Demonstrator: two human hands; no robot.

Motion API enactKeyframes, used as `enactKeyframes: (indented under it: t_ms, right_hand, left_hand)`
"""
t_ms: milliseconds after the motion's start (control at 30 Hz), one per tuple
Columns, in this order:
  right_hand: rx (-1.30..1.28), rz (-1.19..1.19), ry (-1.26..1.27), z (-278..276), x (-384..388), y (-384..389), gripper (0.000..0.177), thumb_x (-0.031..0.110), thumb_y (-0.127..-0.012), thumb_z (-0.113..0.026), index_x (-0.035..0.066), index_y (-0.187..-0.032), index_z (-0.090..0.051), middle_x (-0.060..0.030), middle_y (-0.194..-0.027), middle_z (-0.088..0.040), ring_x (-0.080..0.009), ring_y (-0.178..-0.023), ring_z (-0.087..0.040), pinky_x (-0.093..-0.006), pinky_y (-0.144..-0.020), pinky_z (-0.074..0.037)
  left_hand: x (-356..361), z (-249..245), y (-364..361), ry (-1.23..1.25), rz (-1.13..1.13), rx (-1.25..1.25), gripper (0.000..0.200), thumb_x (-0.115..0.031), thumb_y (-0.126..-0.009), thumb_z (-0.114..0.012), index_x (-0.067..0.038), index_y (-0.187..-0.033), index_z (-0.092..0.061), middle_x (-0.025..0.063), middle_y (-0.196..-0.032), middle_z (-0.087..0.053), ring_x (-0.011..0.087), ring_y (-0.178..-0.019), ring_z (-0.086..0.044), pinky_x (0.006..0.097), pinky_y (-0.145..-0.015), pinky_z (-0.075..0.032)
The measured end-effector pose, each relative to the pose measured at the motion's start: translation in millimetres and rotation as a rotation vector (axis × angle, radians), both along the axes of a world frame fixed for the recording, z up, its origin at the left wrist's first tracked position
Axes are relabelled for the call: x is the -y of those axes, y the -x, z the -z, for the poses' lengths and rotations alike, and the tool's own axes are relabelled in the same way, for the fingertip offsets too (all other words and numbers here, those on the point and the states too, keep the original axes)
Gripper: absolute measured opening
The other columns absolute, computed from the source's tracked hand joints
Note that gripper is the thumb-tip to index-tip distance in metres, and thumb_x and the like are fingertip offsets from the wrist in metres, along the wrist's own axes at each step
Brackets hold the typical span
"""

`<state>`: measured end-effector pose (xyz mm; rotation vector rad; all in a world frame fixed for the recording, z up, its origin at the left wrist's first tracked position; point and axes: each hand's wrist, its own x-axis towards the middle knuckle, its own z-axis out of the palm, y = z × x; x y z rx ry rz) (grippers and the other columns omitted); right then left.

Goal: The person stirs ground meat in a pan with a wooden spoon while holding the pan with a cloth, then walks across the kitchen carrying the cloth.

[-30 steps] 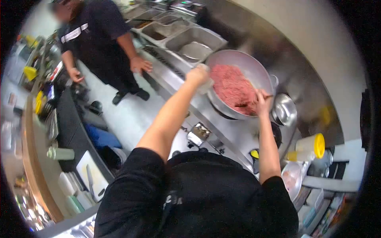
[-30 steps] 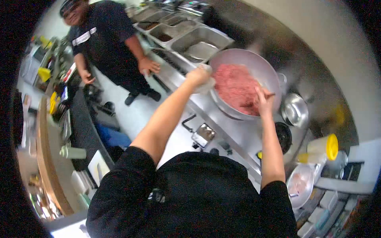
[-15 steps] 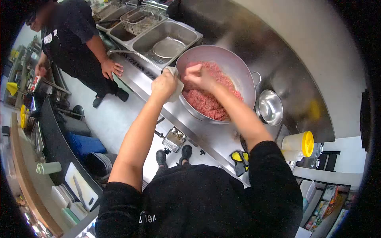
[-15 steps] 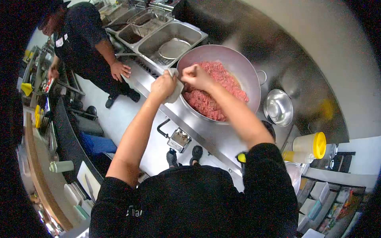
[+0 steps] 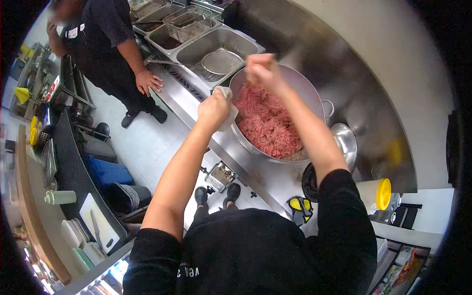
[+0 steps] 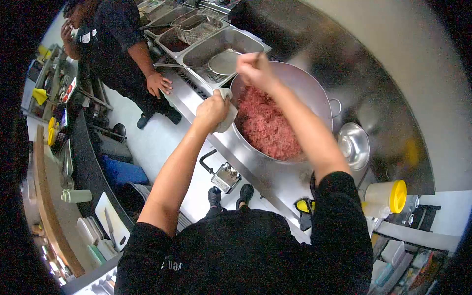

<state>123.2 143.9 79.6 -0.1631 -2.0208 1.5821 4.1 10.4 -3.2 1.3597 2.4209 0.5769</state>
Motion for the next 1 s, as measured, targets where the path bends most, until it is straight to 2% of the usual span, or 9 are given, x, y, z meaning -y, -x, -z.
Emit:
enactKeyframes:
  t_ms: [167,233,400,567,667,733,833,933,1000]
  right_hand:
    - [0.258,-0.029,-0.112,84.6,-21.9,16.9,0.022,0.011,-0.078,-0.053,0.006,-0.057,-0.045,0.0025,-0.051,-0.042,-0.006,-0.045,-0.036,-0.0266,-0.042,-0.029]
    - [0.341,0.001,0.142,59.8,-14.4,-38.1,0.026,0.013,-0.079,-0.052,0.006,-0.056,-0.042,0.0016,-0.051,-0.041,-0.0068,-0.044,-0.036,-0.0258,-0.041,-0.029]
    - [0.21,0.006,0.118,23.3,-16.1,-107.0,0.028,0.013,-0.078,-0.05,0.007,-0.055,-0.037,-0.001,-0.049,-0.041,-0.0091,-0.038,-0.035,-0.0248,-0.038,-0.029]
    - [-0.026,0.091,0.141,8.3,-41.0,-39.0,0.025,0.012,-0.079,-0.05,0.006,-0.057,-0.039,-0.0002,-0.049,-0.038,-0.0097,-0.039,-0.036,-0.0259,-0.038,-0.031]
    - [-0.142,0.171,0.233,41.3,-53.4,19.1,0.026,0.01,-0.082,-0.05,0.006,-0.058,-0.041,0.0001,-0.047,-0.037,-0.0098,-0.037,-0.037,-0.0264,-0.036,-0.032]
    - [0.022,0.265,0.094,80.3,-59.1,20.3,0.027,0.01,-0.083,-0.049,0.006,-0.058,-0.041,-0.0005,-0.047,-0.037,-0.0104,-0.038,-0.038,-0.027,-0.037,-0.032]
    - [0.062,0.155,0.26,81.1,-48.9,-43.0,0.027,0.011,-0.082,-0.048,0.006,-0.057,-0.041,-0.0016,-0.046,-0.038,-0.0113,-0.038,-0.039,-0.0279,-0.037,-0.034]
    - [0.062,0.228,0.222,51.8,-19.9,-100.6,0.022,0.01,-0.078,-0.043,0.007,-0.057,-0.036,-0.0024,-0.045,-0.033,-0.0123,-0.037,-0.03,-0.0289,-0.038,-0.03]
    - [0.027,0.101,0.159,30.0,-13.9,-113.9,0.02,0.007,-0.077,-0.044,0.005,-0.057,-0.041,-0.0037,-0.046,-0.039,-0.0125,-0.039,-0.039,-0.0281,-0.038,-0.035]
  left_hand:
    - [-0.3,1.0,-2.3,0.018,-0.019,-0.007,0.047,-0.04,-0.09,-0.04,0.003,-0.107,-0.047,0.0267,-0.09,-0.063,0.0403,-0.088,-0.062,0.0476,-0.08,-0.046]
    - [3.4,0.9,-3.8,-0.008,-0.015,-0.002,0.043,-0.036,-0.089,-0.042,0.004,-0.105,-0.047,0.0265,-0.089,-0.063,0.0402,-0.086,-0.062,0.0475,-0.078,-0.047]
    - [4.8,-4.9,-2.0,-0.042,-0.008,0.015,0.039,-0.032,-0.088,-0.044,0.005,-0.102,-0.047,0.0262,-0.088,-0.063,0.0398,-0.083,-0.063,0.0477,-0.076,-0.048]
    - [2.9,-2.0,-0.6,0.016,-0.025,0.028,0.045,-0.038,-0.09,-0.042,0.003,-0.107,-0.046,0.0256,-0.093,-0.063,0.0398,-0.09,-0.061,0.0484,-0.08,-0.045]
    - [4.4,3.0,0.2,-0.038,-0.011,-0.01,0.041,-0.034,-0.089,-0.043,0.004,-0.104,-0.046,0.026,-0.089,-0.063,0.0405,-0.086,-0.062,0.0483,-0.077,-0.047]
    - [4.4,5.3,-2.7,-0.085,0.01,-0.029,0.038,-0.03,-0.088,-0.043,0.005,-0.1,-0.047,0.0264,-0.085,-0.063,0.0412,-0.082,-0.063,0.0481,-0.074,-0.048]
    - [6.9,-3.4,-3.3,-0.086,-0.006,0.008,0.041,-0.034,-0.089,-0.044,0.006,-0.1,-0.047,0.0263,-0.085,-0.063,0.0404,-0.082,-0.062,0.0477,-0.075,-0.047]
    - [6.9,-2.1,-1.3,-0.106,0.011,0.041,0.04,-0.032,-0.088,-0.044,0.005,-0.101,-0.046,0.0265,-0.086,-0.063,0.041,-0.084,-0.062,0.0479,-0.077,-0.046]
    - [6.2,-0.1,-0.1,-0.112,0.012,0.038,0.039,-0.032,-0.088,-0.044,0.005,-0.101,-0.046,0.0266,-0.087,-0.063,0.0414,-0.085,-0.062,0.048,-0.078,-0.046]
